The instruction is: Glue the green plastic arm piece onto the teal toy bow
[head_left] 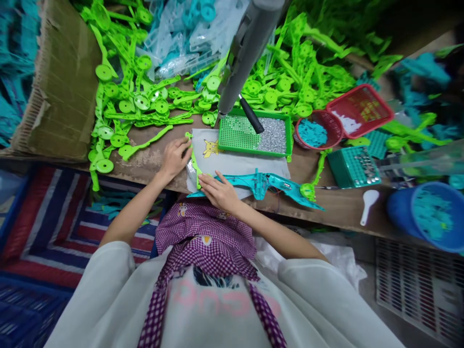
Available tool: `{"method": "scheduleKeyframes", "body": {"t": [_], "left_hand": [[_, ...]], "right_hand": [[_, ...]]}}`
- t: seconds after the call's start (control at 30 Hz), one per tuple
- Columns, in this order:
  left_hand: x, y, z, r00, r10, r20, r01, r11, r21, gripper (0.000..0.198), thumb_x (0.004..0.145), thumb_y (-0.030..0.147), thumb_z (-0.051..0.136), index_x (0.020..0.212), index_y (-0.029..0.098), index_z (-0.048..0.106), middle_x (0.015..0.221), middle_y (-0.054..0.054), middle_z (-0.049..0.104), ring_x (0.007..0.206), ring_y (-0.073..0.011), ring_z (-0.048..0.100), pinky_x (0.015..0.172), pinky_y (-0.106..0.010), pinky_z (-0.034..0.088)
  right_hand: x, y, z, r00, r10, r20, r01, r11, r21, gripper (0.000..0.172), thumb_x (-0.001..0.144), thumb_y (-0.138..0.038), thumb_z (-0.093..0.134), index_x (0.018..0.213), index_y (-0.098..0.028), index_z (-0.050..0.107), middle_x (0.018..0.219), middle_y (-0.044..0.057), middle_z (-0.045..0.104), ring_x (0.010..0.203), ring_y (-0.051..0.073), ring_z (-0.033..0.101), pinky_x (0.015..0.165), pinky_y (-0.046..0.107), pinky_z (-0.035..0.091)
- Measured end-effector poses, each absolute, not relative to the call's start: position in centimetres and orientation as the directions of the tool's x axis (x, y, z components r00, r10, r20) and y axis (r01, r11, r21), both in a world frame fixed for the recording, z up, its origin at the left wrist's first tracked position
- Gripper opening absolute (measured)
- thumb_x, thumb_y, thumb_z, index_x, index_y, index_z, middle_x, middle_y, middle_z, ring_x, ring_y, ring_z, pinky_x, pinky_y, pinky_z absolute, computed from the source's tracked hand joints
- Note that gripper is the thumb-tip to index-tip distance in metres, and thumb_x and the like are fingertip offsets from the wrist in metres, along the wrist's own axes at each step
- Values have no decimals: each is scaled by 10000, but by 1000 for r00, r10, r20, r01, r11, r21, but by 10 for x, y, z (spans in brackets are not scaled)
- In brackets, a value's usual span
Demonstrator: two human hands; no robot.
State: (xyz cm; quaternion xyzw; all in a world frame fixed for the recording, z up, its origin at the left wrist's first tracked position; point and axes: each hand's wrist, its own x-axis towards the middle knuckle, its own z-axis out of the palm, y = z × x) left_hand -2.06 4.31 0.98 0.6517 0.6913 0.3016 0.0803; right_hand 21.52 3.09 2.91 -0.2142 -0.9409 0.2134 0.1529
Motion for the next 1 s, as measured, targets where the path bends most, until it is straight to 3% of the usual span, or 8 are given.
{"method": "scheduleKeyframes", "body": {"t": [0.23,0.37,0.63,0.83,1.0], "left_hand": [[-17,42,11,-183,956,227,840,32,541,302,959,393,461,1100,241,681,1331,-80,642,1260,-270,566,1070,-478,404],[-16,42,16,-174,958,229,853,31,520,272,955,359,467,1094,245,671,1370,-77,617,1307,-272,527,1076,-482,390],[-15,50,24,-143,965,219,898,34,438,238,896,306,503,1028,234,688,1306,-90,655,1195,-298,595,1044,-505,401],[-14,46,20,-155,963,218,879,34,476,275,934,347,467,1083,248,676,1354,-73,628,1215,-290,585,1094,-518,349],[-13,44,21,-152,970,191,876,43,480,320,956,366,432,1126,229,666,1388,-101,598,1241,-304,567,1113,-516,328]], "right_hand": [[220,29,33,-893,435,113,328,803,-498,417,990,-300,467,1399,-245,529,1452,61,539,1385,202,490,1226,546,270],[218,27,31,-891,435,133,325,813,-483,406,991,-306,463,1382,-237,550,1429,60,563,1370,191,507,1213,513,314],[215,26,26,-862,475,179,321,783,-532,391,978,-250,478,1357,-251,578,1380,65,616,1347,182,532,1180,500,363],[224,25,36,-851,507,136,369,763,-531,399,994,-288,460,1383,-273,546,1422,33,579,1367,178,511,1226,511,283],[223,15,31,-888,451,91,353,794,-494,431,1001,-254,420,1424,-273,501,1462,27,529,1397,193,474,1230,539,271]]}}
